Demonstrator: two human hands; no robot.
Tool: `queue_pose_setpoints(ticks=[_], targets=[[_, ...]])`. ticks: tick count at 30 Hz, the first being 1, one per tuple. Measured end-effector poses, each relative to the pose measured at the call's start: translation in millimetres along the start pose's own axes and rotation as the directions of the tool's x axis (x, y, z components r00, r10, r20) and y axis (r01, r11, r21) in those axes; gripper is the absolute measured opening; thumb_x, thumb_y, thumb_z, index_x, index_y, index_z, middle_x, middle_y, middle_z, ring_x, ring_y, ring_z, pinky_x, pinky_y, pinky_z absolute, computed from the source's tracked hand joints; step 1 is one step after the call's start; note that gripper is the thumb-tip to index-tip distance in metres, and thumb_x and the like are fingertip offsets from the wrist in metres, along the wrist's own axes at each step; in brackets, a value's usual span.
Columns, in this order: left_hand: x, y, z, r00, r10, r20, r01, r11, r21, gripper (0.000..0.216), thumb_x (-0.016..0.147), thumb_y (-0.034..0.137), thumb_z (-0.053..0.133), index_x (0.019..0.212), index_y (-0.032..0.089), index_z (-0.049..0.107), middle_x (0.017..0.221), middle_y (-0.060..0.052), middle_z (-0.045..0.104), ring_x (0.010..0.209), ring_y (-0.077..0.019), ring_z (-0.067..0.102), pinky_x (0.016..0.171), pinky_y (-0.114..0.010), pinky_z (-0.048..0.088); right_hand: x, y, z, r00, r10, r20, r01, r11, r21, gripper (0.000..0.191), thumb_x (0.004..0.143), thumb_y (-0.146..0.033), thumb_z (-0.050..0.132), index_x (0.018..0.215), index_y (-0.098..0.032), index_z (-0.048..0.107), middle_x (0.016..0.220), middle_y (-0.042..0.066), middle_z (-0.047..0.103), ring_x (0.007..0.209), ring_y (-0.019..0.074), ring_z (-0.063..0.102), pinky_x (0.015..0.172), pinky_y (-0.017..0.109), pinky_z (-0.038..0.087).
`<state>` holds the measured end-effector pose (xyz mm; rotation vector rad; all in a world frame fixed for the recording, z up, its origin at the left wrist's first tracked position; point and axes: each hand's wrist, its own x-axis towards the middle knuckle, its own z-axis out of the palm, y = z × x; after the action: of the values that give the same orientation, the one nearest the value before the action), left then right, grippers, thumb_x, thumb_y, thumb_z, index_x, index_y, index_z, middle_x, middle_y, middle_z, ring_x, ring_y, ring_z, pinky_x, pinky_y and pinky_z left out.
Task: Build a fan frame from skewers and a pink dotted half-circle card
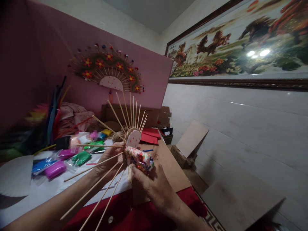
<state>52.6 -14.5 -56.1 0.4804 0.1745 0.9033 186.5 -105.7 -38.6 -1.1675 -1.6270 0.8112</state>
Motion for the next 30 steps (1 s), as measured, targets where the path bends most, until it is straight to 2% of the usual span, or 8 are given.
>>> queue_pose_setpoints(ticks=[7,11,17,23,27,30], targets=[[3.0,-1.1,-7.8,1.0,0.003,0.003,-0.003,1.0,0.001,0.01,0.073,0.012,0.052,0.078,0.01,0.06,0.07,-0.007,0.066,0.063,-0.0149,0.062,0.062,-0.026,0.052,1.7,-2.2,-2.6,1.0,-0.009,-0.012,0.009,1.0,-0.014,0.017,0.082,-0.029,0.053,0.089,-0.017,0.063,0.084,0.002,0.066,0.086,0.0172,0.061,0.08,0.029,0.05],[2.0,-1.0,-3.7,0.999,0.041,-0.02,-0.041,0.999,0.005,0.006,0.073,0.011,0.052,0.072,0.011,0.058,0.07,-0.007,0.065,0.066,-0.0166,0.063,0.071,-0.031,0.053,1.0,-1.4,-1.4,1.0,-0.002,0.007,0.002,1.0,0.007,0.02,0.082,-0.03,0.054,0.096,-0.018,0.062,0.09,0.003,0.066,0.089,0.0164,0.061,0.08,0.026,0.05],[1.4,-0.8,-2.6,0.999,0.015,-0.045,-0.015,1.0,-0.009,0.008,0.07,0.013,0.057,0.077,0.012,0.059,0.067,-0.005,0.064,0.071,-0.0187,0.064,0.067,-0.03,0.053,-0.7,1.3,-1.0,1.0,0.019,0.017,-0.02,1.0,0.018,0.025,0.082,-0.031,0.054,0.1,-0.017,0.063,0.089,0.005,0.066,0.088,0.0176,0.061,0.079,0.028,0.051],[3.3,-2.0,-8.0,1.0,0.007,0.015,-0.007,1.0,-0.005,0.007,0.072,0.012,0.054,0.077,0.012,0.06,0.074,-0.006,0.066,0.069,-0.016,0.064,0.071,-0.03,0.052,0.5,1.8,-1.3,1.0,-0.015,-0.015,0.015,1.0,0.013,0.023,0.083,-0.032,0.052,0.097,-0.017,0.063,0.087,0.005,0.066,0.084,0.0182,0.061,0.08,0.031,0.051],[1.5,-1.8,-2.4,0.999,0.011,-0.032,-0.011,1.0,0.008,0.013,0.073,0.012,0.051,0.082,0.01,0.061,0.072,-0.008,0.066,0.065,-0.0166,0.064,0.066,-0.029,0.053,-0.1,2.3,-0.2,1.0,0.002,0.0,-0.002,1.0,0.026,0.023,0.082,-0.032,0.053,0.096,-0.017,0.063,0.087,0.005,0.066,0.086,0.0179,0.061,0.081,0.03,0.051],[0.5,-1.7,0.8,0.999,0.016,-0.046,-0.016,1.0,-0.004,0.009,0.072,0.011,0.052,0.077,0.012,0.059,0.067,-0.006,0.064,0.068,-0.0182,0.064,0.069,-0.031,0.053,-1.4,2.7,0.4,1.0,0.011,0.013,-0.011,1.0,0.03,0.023,0.082,-0.031,0.054,0.098,-0.018,0.063,0.09,0.005,0.067,0.089,0.0171,0.061,0.082,0.029,0.05]])
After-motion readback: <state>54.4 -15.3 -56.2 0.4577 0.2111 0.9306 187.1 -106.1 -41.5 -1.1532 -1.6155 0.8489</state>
